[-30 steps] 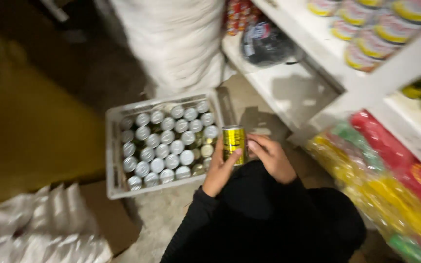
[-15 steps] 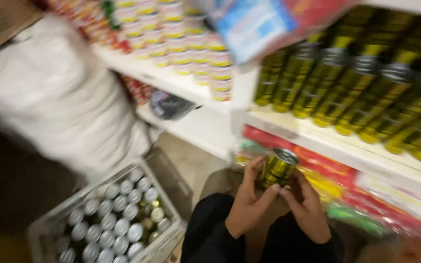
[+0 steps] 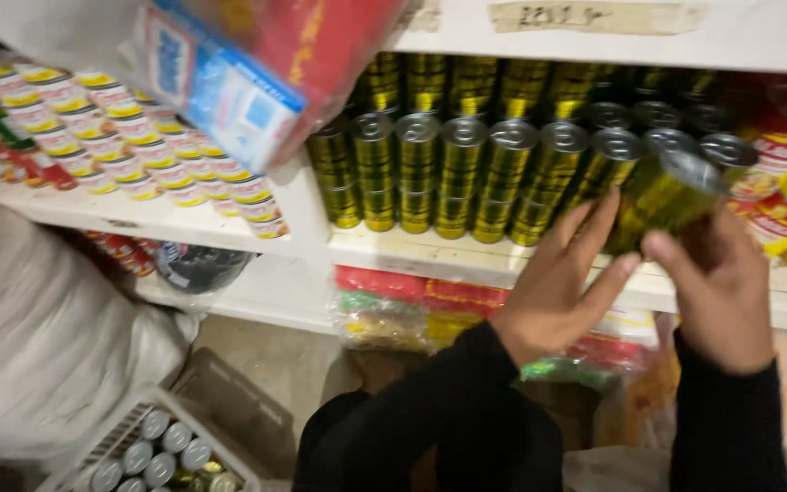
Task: Stocking and arranging canned goods from a floor crate onto retail shelves.
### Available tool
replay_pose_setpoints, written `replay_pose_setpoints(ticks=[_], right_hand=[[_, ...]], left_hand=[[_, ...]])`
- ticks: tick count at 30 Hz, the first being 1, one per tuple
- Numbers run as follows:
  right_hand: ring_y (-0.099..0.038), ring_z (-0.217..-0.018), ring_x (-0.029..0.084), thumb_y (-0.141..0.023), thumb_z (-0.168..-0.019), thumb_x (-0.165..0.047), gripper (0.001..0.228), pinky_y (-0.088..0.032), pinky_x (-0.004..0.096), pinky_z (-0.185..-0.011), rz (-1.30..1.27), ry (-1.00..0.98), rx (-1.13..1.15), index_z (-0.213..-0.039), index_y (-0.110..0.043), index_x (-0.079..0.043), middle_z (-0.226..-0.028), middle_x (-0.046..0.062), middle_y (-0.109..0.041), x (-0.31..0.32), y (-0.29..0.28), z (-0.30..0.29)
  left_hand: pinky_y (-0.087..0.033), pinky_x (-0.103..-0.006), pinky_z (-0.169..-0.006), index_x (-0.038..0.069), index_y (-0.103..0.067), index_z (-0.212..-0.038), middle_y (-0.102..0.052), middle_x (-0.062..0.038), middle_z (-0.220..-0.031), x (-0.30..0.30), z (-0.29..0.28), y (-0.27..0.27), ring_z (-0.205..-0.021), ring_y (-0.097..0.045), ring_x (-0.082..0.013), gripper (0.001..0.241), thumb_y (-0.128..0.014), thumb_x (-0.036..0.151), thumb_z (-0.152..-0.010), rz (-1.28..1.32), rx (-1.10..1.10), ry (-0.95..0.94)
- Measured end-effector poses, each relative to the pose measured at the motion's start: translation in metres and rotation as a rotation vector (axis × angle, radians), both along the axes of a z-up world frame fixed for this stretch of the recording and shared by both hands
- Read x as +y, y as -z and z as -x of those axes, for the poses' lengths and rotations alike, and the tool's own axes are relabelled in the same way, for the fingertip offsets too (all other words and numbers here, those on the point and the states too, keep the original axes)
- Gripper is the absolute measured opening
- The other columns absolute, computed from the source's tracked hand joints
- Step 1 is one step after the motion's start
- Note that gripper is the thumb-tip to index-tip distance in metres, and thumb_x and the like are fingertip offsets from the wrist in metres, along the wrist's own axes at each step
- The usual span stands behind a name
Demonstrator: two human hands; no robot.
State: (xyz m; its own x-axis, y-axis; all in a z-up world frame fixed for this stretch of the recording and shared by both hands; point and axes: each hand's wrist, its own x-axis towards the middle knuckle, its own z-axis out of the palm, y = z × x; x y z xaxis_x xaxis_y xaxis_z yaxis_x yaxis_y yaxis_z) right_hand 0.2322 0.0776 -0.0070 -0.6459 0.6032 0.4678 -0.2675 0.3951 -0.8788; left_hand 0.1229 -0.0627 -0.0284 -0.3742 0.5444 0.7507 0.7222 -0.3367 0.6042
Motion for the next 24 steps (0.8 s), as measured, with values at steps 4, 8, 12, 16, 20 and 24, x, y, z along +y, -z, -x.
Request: replay_pose_setpoints(ticks=[4, 8, 12, 16, 20, 24], right_hand=[[-0.062, -0.116, 0.012, -0.07, -0.102, -0.004, 0.043, -0.052, 0.026, -0.099, -0.136, -0.112, 0.058, -0.14, -0.052, -0.001, -0.128, 0.005, -0.065, 0.059, -0.022, 0.022], [-0.063, -0.12, 0.014, -0.074, -0.101, -0.004, 0.043, -0.053, 0.028, -0.102, -0.247, -0.097, 0.053, -0.137, -0.051, 0.001, -0.132, 0.007, -0.065, 0.105, -0.038, 0.06], [-0.067, -0.112, 0.031, -0.074, -0.104, -0.02, 0.04, -0.053, 0.039, -0.095, -0.4, 0.201, -0.44, -0.124, -0.061, 0.012, -0.124, 0.022, -0.069, 0.128, -0.049, 0.097], [-0.065, -0.118, 0.021, -0.077, -0.094, -0.014, 0.053, -0.052, 0.033, -0.102, -0.375, -0.02, -0.109, -0.14, -0.058, 0.003, -0.136, 0.015, -0.068, 0.191, -0.011, 0.136], [-0.063, -0.123, 0.025, -0.078, -0.093, -0.016, 0.056, -0.049, 0.035, -0.105, -0.434, -0.007, -0.138, -0.142, -0.058, 0.002, -0.138, 0.015, -0.066, 0.18, -0.032, 0.146], [-0.061, -0.124, 0.026, -0.08, -0.091, -0.015, 0.057, -0.047, 0.036, -0.106, -0.421, -0.04, -0.192, -0.141, -0.057, 0.0, -0.138, 0.014, -0.065, 0.173, -0.034, 0.147]], left_hand=[[-0.041, -0.0481, -0.116, -0.002, -0.046, -0.153, -0.059, -0.022, -0.147, 0.046, 0.025, -0.005, -0.133, -0.057, -0.0369, 0.059, -0.06, 0.026, -0.103, 0.034, 0.186, -0.161], [-0.043, -0.0491, -0.108, 0.006, -0.06, -0.142, -0.064, -0.014, -0.14, 0.07, 0.056, -0.02, -0.124, -0.061, -0.0337, 0.045, -0.059, 0.022, -0.099, 0.097, 0.207, -0.326], [-0.044, -0.0478, -0.106, 0.008, -0.066, -0.132, -0.068, -0.011, -0.13, 0.089, 0.085, -0.03, -0.121, -0.061, -0.0316, 0.036, -0.058, 0.015, -0.098, 0.147, 0.264, -0.445], [-0.044, -0.0454, -0.103, 0.01, -0.069, -0.125, -0.071, -0.007, -0.123, 0.104, 0.102, -0.027, -0.118, -0.062, -0.028, 0.037, -0.059, 0.009, -0.089, 0.22, 0.384, -0.523], [-0.044, -0.0448, -0.102, 0.01, -0.069, -0.123, -0.071, -0.005, -0.115, 0.104, 0.098, -0.032, -0.115, -0.061, -0.0272, 0.036, -0.06, 0.008, -0.088, 0.357, 0.499, -0.583], [-0.044, -0.045, -0.1, 0.008, -0.068, -0.121, -0.071, -0.006, -0.112, 0.112, 0.101, -0.022, -0.112, -0.062, -0.0277, 0.035, -0.06, 0.009, -0.087, 0.217, 0.482, -0.548]])
